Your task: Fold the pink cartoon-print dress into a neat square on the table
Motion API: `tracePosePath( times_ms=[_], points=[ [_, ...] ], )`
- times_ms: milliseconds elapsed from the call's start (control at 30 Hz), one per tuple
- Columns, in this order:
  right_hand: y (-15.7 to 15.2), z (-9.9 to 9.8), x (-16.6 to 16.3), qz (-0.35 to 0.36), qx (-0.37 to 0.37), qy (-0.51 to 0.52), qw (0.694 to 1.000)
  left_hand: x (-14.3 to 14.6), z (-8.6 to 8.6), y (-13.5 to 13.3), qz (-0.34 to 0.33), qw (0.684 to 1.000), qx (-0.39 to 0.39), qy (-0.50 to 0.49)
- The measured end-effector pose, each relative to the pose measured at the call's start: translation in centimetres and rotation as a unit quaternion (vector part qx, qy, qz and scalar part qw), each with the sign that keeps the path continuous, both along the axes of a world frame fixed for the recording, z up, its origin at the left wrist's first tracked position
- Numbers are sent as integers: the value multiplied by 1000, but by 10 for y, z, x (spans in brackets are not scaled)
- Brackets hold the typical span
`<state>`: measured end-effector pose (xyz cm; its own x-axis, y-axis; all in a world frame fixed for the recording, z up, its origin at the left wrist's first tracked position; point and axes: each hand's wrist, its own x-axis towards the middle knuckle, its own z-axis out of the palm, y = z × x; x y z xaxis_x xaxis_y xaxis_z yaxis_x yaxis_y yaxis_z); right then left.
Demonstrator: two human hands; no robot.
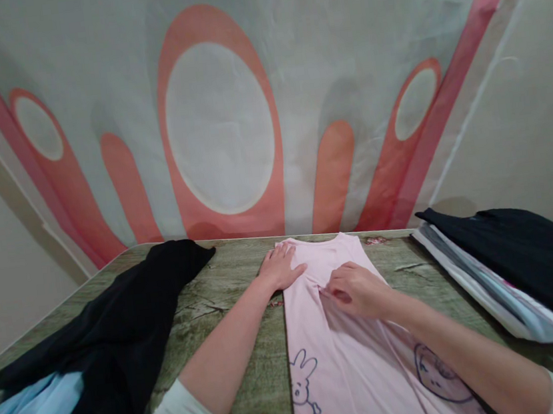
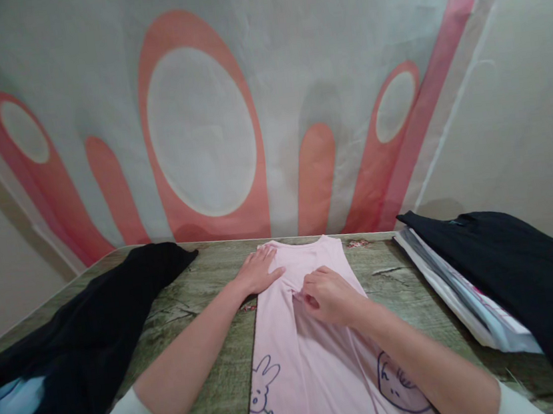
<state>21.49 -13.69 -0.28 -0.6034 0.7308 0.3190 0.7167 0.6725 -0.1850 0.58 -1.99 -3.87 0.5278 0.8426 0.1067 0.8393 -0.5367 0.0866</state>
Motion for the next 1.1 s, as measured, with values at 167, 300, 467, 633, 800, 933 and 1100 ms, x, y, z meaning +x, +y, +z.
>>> tracePosePath(
  times_ms=[167, 300, 467, 633, 800, 933, 1100],
  points=[
    [17, -11, 18, -71, -13, 76, 994, 4, 8, -7, -7, 1000, 24, -4],
    [29, -26, 34, -71, -61, 27, 995, 17, 12, -20, -33, 999, 20, -6],
    [33, -36, 40, -89, -126, -6, 988, 25, 5, -27, -53, 998, -20, 3],
    [44, -36, 43, -132, -114, 15, 985, 22, 1, -21, -63, 998, -6, 2],
    [49, -40, 48, -132, -118, -17, 984, 21, 2, -16, -77, 997, 10, 0],
    [30, -38, 43, -107, -110, -10, 988, 20, 6, -16, -78, 997, 3, 2],
    [-16, -22, 32, -48, -122, -10, 991, 19, 8, -15, -81, 997, -11, 1]
  ],
)
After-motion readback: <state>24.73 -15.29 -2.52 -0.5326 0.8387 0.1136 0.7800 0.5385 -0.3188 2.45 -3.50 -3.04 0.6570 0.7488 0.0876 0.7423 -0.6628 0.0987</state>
